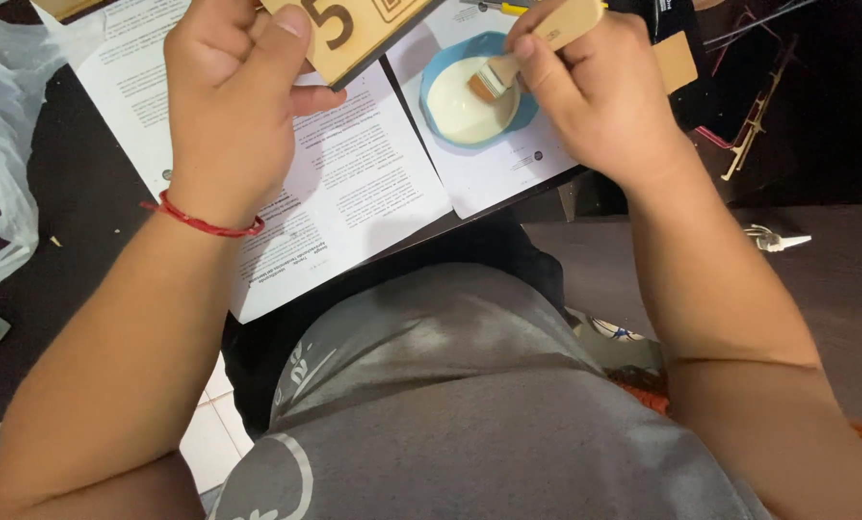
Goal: Applying glue to the edges of laser-cut wooden pieces using a brush.
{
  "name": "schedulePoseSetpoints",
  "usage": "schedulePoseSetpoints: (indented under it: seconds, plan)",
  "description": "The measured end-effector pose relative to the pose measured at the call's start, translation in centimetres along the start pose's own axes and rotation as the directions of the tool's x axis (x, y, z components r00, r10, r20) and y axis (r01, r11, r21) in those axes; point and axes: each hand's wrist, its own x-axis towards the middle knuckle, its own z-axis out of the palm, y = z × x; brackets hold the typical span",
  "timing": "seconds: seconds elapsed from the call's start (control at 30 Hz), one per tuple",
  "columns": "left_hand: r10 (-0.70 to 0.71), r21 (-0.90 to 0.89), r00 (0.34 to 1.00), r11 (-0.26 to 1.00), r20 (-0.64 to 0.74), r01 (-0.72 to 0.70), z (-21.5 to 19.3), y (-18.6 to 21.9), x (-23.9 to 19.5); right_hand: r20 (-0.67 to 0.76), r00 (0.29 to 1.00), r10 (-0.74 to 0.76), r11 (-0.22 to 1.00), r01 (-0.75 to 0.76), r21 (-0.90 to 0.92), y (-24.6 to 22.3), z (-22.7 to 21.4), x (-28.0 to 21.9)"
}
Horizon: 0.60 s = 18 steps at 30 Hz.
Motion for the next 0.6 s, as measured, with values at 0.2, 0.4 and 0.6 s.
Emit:
schedulePoseSetpoints:
  seconds: [0.2,0.4,0.6]
  plan:
    - [-0.070,-0.166,0.997,0.984,-0.026,0.065,0.2,0.1,-0.1,-0.011,1.000,-0.005,0.994,0.007,0.109,-1.7,0.1,-0.5]
    - [-0.113,-0.218,0.993,0.969,0.026,0.115,0.4,0.0,-0.1,-0.123,0.868,0.480,0.700,-0.295,0.650,0.9,1.0,-1.4]
    - [-0.176,-0.256,0.979,0.946,0.106,0.198,0.8,0.6,-0.6,0.016,0.646,0.763,0.159,-0.211,0.965,1.5,1.0,-2.0]
